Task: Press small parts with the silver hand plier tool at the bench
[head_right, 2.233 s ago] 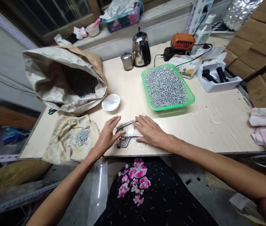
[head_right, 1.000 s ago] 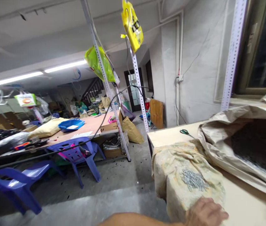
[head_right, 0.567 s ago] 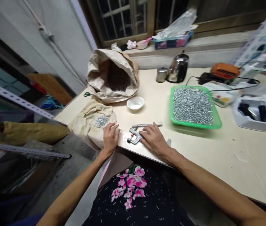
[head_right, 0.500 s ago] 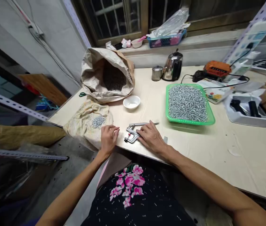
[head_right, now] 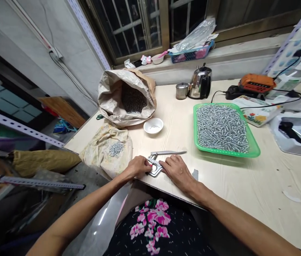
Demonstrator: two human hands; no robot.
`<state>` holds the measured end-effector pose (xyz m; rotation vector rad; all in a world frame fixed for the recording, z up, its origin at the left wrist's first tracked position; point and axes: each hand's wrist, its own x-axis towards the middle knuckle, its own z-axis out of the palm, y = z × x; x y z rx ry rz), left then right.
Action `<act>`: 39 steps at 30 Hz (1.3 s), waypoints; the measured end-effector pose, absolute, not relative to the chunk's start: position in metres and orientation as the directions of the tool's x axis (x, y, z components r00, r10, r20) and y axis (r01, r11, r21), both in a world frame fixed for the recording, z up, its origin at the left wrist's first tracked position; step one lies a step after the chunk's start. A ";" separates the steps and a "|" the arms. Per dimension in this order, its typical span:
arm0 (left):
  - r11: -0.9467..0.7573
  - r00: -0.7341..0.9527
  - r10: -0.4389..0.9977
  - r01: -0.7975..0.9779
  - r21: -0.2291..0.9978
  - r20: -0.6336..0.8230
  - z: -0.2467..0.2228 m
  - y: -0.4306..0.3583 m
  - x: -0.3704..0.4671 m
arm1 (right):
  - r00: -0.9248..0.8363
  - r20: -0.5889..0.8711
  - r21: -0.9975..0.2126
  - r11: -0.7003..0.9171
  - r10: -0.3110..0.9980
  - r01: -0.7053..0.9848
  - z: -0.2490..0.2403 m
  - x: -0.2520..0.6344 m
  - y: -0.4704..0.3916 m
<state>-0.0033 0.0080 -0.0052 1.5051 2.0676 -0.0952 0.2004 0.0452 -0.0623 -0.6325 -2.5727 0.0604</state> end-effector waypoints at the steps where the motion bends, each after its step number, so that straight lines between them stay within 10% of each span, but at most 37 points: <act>1: 0.374 -0.200 0.840 0.887 0.272 -0.504 -0.003 0.009 -0.005 | -0.779 0.441 -0.168 0.894 0.445 0.416 -0.064 0.200 0.045; 10: 0.525 -0.206 0.776 0.735 0.429 -0.596 0.007 0.031 -0.032 | -0.799 0.366 -0.247 0.878 0.477 0.411 -0.063 0.196 0.044; 16: 0.347 -0.298 0.934 0.620 0.704 -0.198 0.026 0.067 -0.038 | -0.758 0.424 -0.211 0.868 0.496 0.450 -0.069 0.194 0.047; 23: 0.077 -0.174 0.970 0.881 0.467 0.168 0.068 0.116 -0.050 | -0.747 0.457 -0.205 0.874 0.483 0.440 -0.074 0.192 0.047; 30: 0.295 -0.284 0.954 0.948 0.119 -0.098 0.044 0.052 -0.138 | -0.755 0.435 -0.213 0.871 0.490 0.442 -0.080 0.193 0.047; 39: 0.155 -0.161 0.971 0.987 -0.045 -0.179 0.002 0.032 -0.144 | -0.749 0.446 -0.217 0.871 0.490 0.440 -0.074 0.192 0.047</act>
